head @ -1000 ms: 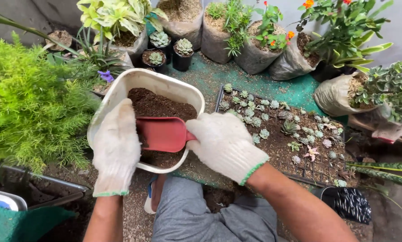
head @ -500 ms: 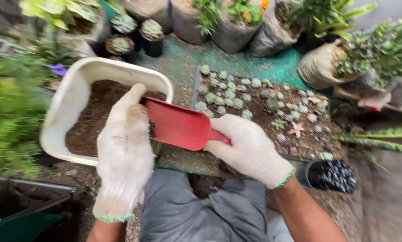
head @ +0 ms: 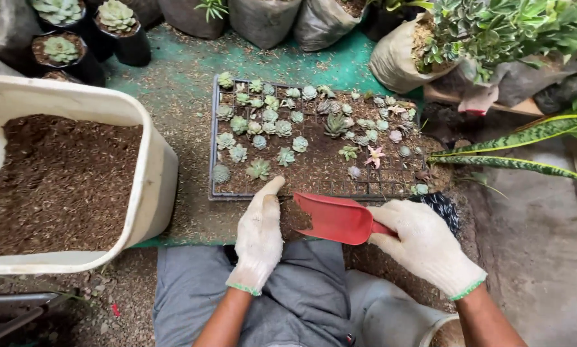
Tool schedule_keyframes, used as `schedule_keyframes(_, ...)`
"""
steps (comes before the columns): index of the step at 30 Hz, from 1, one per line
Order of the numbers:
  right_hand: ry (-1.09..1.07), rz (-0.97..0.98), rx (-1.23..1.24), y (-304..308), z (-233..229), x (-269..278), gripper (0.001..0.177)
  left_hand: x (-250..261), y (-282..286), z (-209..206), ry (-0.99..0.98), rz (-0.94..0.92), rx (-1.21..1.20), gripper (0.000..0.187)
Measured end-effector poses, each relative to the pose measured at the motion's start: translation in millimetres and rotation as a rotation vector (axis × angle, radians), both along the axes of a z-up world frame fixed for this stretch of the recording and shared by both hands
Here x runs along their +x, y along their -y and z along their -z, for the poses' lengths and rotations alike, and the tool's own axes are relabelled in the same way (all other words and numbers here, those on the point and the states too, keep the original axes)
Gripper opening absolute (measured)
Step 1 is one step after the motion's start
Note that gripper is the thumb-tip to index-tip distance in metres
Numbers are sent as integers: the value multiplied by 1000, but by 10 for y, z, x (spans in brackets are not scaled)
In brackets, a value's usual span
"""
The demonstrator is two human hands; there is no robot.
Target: The person is potting small succulents into a multi-cell tray. They use a red scoop to transfer soil from a white bucket into the tray cells and then place the succulents into the soil by hand.
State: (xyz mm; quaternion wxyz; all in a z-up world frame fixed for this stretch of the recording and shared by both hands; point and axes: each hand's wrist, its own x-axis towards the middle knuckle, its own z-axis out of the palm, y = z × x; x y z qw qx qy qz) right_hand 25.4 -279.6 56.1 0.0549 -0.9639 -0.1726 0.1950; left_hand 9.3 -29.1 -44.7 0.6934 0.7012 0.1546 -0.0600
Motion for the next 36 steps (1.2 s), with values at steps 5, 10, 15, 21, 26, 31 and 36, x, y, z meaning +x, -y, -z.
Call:
schedule_keyframes(5, 290, -229, -187, -97, -39, -114, 25, 20, 91, 43, -36, 56, 27, 59)
schedule_keyframes(10, 570, -380, -349, -366, -155, -172, 21, 32, 94, -18, -77, 49, -5, 58)
schedule_keyframes(15, 714, -490, -431, -613, -316, -247, 30, 35, 55, -67, -88, 68, -23, 57)
schedule_keyframes(21, 760, -250, -469, -531, -467, -206, 27, 22, -36, -7, -69, 78, 12, 56)
schedule_keyframes(26, 459, -63, -115, -750, -630, 29, 48, 59, -77, -12, -297, 140, 120, 59)
schedule_keyframes(31, 352, 21, 174, -1292, -700, 170, 41, -30, 16, 337, -157, 102, 239, 58)
schedule_keyframes(36, 394, -183, 123, -1849, -921, 419, 54, -264, -372, -399, 78, 260, 526, 24)
